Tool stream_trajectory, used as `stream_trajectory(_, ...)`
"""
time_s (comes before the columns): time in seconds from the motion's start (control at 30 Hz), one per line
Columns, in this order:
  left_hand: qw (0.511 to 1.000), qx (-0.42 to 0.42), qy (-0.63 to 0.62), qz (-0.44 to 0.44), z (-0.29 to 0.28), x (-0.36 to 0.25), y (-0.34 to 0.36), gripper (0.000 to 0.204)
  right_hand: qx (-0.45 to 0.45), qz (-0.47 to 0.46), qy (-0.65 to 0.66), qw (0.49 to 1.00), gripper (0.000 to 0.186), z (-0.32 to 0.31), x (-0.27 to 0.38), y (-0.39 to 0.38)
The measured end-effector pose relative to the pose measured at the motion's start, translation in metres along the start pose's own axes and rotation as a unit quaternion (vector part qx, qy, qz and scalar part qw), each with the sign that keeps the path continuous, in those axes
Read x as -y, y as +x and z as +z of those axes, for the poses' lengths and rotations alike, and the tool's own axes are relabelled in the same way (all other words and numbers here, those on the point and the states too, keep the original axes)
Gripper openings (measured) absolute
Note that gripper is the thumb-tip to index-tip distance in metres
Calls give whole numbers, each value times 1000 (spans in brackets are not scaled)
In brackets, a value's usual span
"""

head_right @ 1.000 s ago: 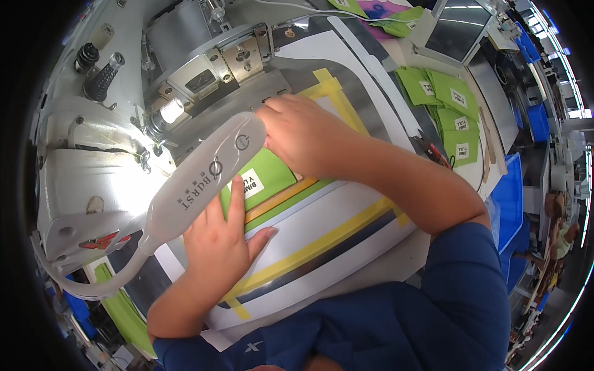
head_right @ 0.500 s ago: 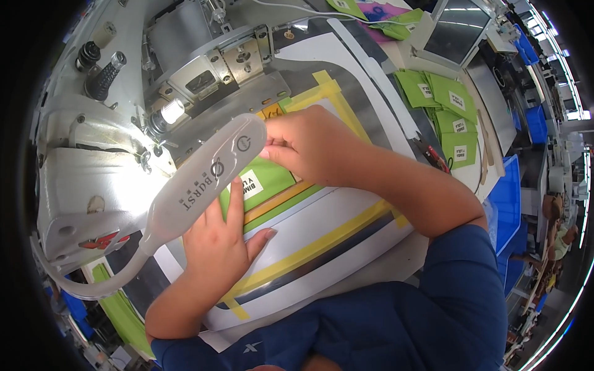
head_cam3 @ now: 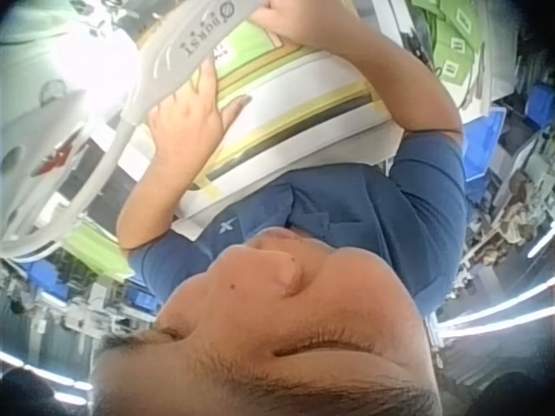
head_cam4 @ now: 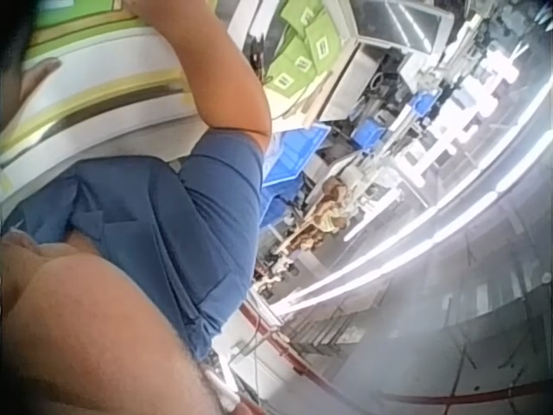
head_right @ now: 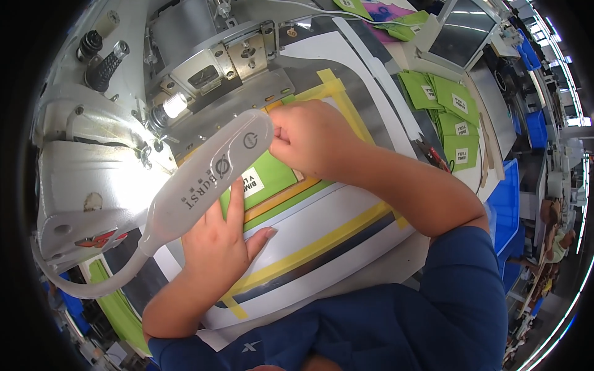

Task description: Sewing pocket panels onto green fabric pieces using an industrial sewing machine.

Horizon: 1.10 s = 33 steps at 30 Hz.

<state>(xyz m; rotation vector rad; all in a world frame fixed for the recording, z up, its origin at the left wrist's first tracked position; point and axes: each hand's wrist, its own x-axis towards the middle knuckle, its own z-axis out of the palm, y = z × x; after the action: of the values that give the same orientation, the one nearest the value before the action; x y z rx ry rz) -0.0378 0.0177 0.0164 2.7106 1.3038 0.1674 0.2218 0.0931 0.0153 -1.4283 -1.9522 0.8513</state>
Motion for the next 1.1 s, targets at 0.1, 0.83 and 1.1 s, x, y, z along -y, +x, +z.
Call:
stream_trajectory(0.1, 1000, -2, 1, -2, -1, -1, 0, 95, 1, -3, -26, 1000, 10, -1, 0, 0)
stream_trajectory(0.83, 997, -15, -69, 13, 0, -26, 69, 80, -20, 32, 7, 999, 22, -9, -19, 10)
stream_trajectory(1.1, 999, -7, -53, 10, 2, -22, 71, 85, -22, 41, 113, 993, 21, -13, -28, 11)
